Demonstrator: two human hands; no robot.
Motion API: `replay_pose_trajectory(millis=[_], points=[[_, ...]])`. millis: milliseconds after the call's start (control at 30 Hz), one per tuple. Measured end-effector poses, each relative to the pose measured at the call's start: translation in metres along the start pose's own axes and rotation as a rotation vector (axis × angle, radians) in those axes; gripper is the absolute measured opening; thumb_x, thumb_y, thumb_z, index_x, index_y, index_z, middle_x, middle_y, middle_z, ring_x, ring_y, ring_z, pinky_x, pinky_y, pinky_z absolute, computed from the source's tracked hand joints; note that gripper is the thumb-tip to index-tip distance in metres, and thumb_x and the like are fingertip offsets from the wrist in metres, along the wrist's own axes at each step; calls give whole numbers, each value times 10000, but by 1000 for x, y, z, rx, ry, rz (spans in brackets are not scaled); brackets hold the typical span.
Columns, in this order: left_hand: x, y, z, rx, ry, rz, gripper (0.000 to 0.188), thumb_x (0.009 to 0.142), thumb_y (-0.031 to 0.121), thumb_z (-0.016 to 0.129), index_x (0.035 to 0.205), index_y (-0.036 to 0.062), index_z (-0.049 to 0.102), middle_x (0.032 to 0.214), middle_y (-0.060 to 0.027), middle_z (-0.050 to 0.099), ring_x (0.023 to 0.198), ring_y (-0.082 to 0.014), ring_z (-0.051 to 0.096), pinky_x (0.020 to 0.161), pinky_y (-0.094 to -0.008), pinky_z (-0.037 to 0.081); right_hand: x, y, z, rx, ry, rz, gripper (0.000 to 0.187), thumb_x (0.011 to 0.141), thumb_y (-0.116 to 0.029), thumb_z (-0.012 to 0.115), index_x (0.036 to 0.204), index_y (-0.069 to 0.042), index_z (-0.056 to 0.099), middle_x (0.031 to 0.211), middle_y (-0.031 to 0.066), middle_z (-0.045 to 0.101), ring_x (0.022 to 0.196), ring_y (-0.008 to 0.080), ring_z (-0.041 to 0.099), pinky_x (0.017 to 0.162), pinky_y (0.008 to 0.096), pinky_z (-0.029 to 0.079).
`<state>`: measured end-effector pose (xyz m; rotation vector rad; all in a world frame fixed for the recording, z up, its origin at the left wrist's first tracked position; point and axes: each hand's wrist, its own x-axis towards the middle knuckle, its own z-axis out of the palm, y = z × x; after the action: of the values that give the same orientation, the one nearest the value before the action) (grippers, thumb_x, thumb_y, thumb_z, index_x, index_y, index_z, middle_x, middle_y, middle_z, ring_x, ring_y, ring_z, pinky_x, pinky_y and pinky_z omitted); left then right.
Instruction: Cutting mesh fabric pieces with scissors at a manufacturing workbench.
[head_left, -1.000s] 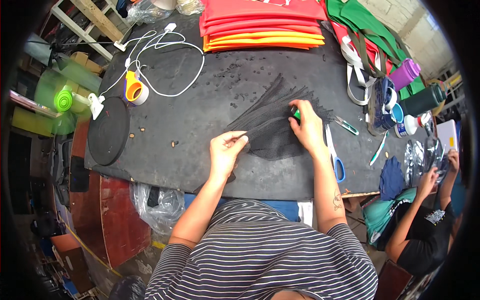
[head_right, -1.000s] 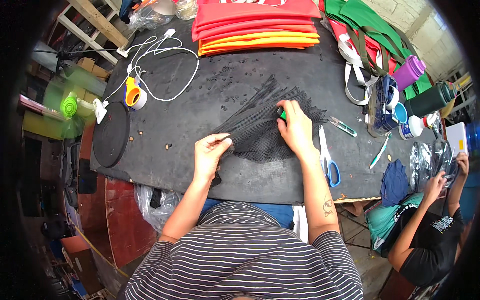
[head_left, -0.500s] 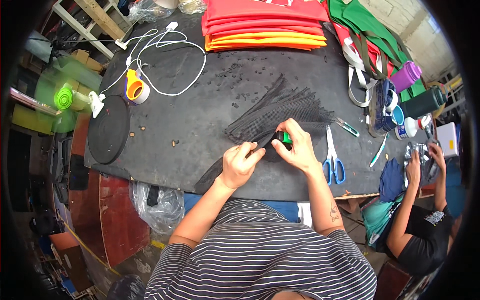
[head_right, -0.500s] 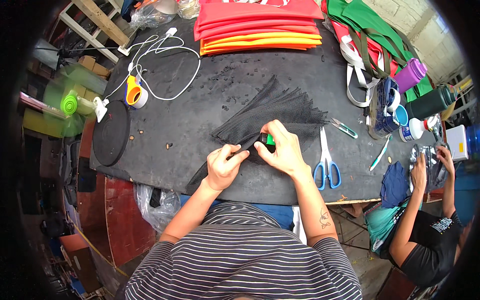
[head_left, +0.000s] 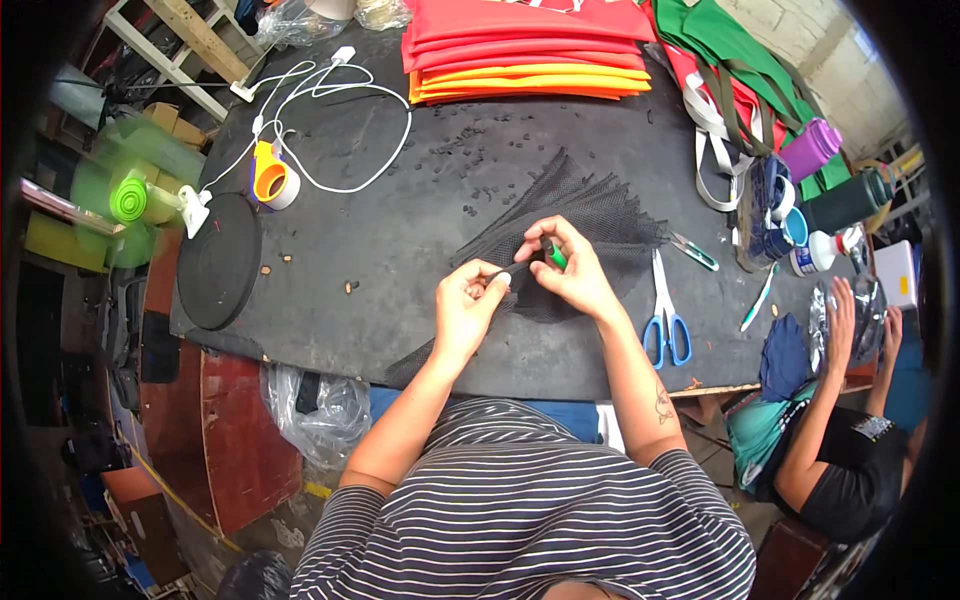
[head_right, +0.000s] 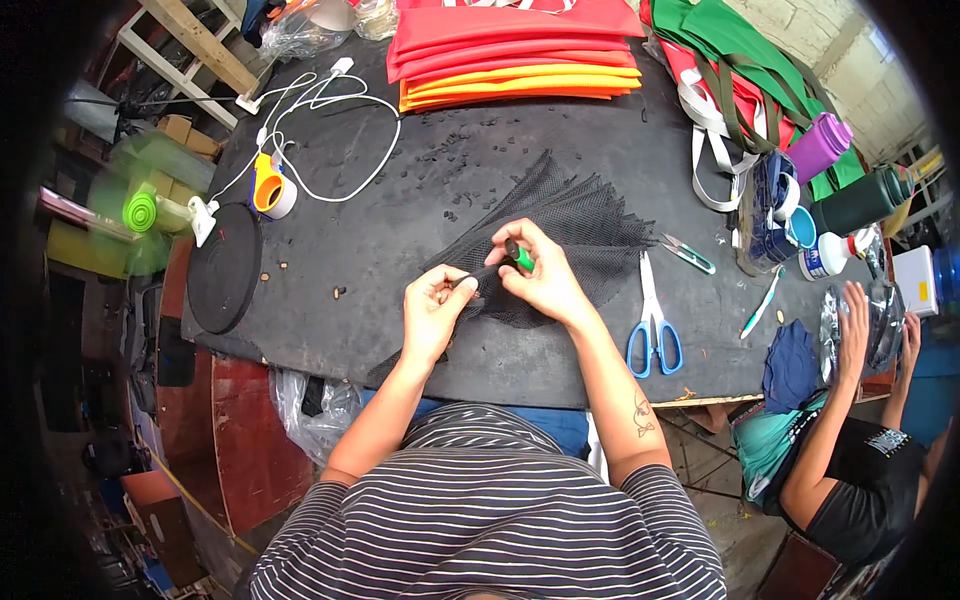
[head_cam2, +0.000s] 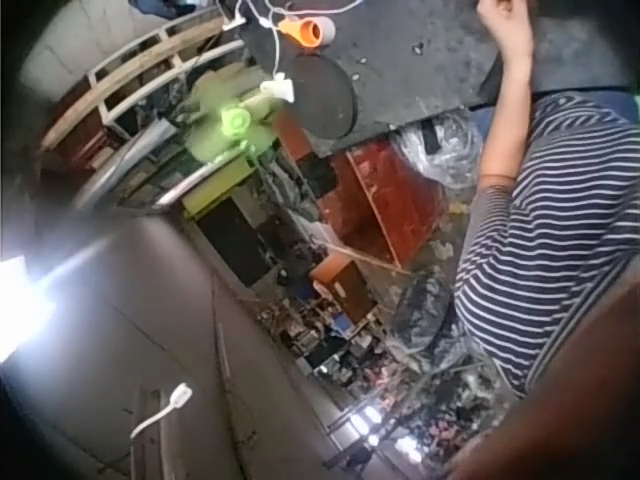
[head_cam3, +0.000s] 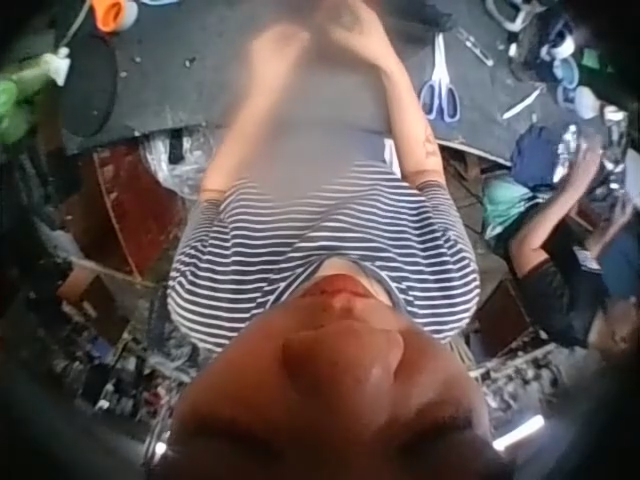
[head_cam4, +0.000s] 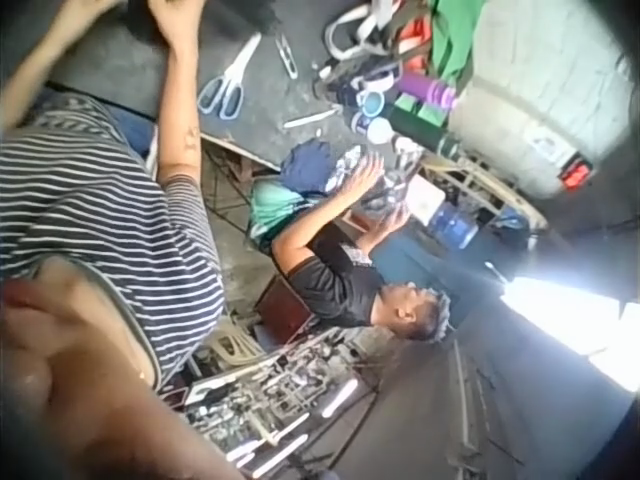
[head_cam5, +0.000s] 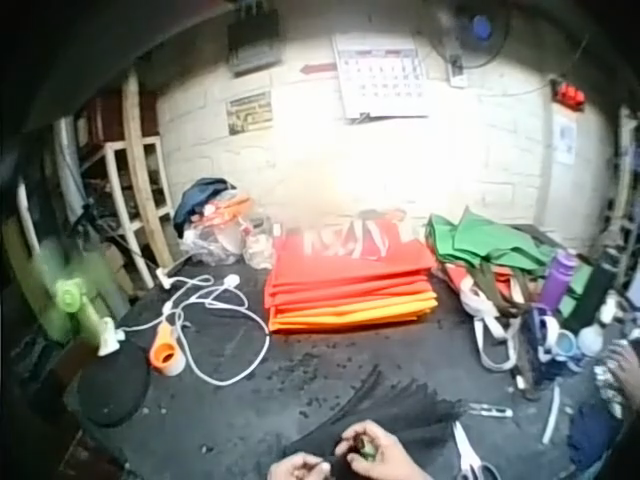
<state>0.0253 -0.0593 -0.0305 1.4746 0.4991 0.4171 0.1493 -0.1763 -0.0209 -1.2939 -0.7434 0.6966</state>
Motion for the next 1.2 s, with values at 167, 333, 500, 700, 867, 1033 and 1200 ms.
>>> replay_pose_trajectory(millis=[167, 333, 500, 700, 867, 1033, 1200], points=[[-5, 3, 4, 81, -32, 11, 20, 789, 12, 605, 769, 6, 606, 662, 28, 575, 533, 15, 444, 483, -137, 332, 2, 11, 12, -379, 101, -29, 265, 676, 84, 490, 909, -40, 457, 783, 28, 532, 759, 83, 515, 677, 203, 405], [-5, 3, 1, 35, -41, -21, 16, 784, 7, 606, 769, 8, 608, 647, 29, 570, 534, 14, 447, 483, -139, 332, 5, 18, -1, -193, 125, -74, 295, 683, 75, 493, 960, -27, 480, 780, 44, 569, 739, 104, 552, 694, 236, 439], [-3, 9, 2, 309, 70, 253, 213, 719, -52, 622, 915, 29, 636, 730, -5, 588, 553, -24, 438, 481, -180, 354, 2, 5, -2, -245, 32, -95, 243, 674, 102, 533, 888, -12, 512, 832, 29, 527, 810, 107, 524, 715, 224, 427], [-7, -2, 1, 677, 70, 798, 218, 582, -27, 662, 780, 64, 644, 683, -64, 519, 548, -187, 556, 491, -285, 455, -8, 13, -10, -519, 95, -273, 160, 587, 113, 574, 663, -13, 513, 815, 56, 478, 753, 159, 499, 651, 254, 406], [-5, -11, -6, 789, 39, 1002, 236, 549, 12, 650, 780, 59, 640, 732, -81, 563, 581, -199, 575, 505, -279, 465, -19, -9, -21, -778, 119, -228, 277, 660, -147, 596, 894, -44, 489, 830, 98, 462, 708, 265, 541, 632, 332, 443], [-4, -7, -2, 835, -2, 1103, 226, 562, 42, 626, 788, 40, 637, 754, -92, 574, 606, -198, 582, 517, -282, 463, -21, -19, -18, -970, 26, -352, 276, 665, -209, 614, 842, -32, 497, 813, 100, 461, 652, 266, 528, 577, 336, 428], [-5, -6, -1, 838, -8, 1099, 232, 559, 38, 620, 791, 41, 637, 767, -89, 576, 606, -195, 581, 511, -281, 458, -16, -23, -10, -1045, -43, -373, 281, 572, -116, 616, 787, -31, 457, 768, 92, 446, 586, 262, 505, 519, 329, 408]])
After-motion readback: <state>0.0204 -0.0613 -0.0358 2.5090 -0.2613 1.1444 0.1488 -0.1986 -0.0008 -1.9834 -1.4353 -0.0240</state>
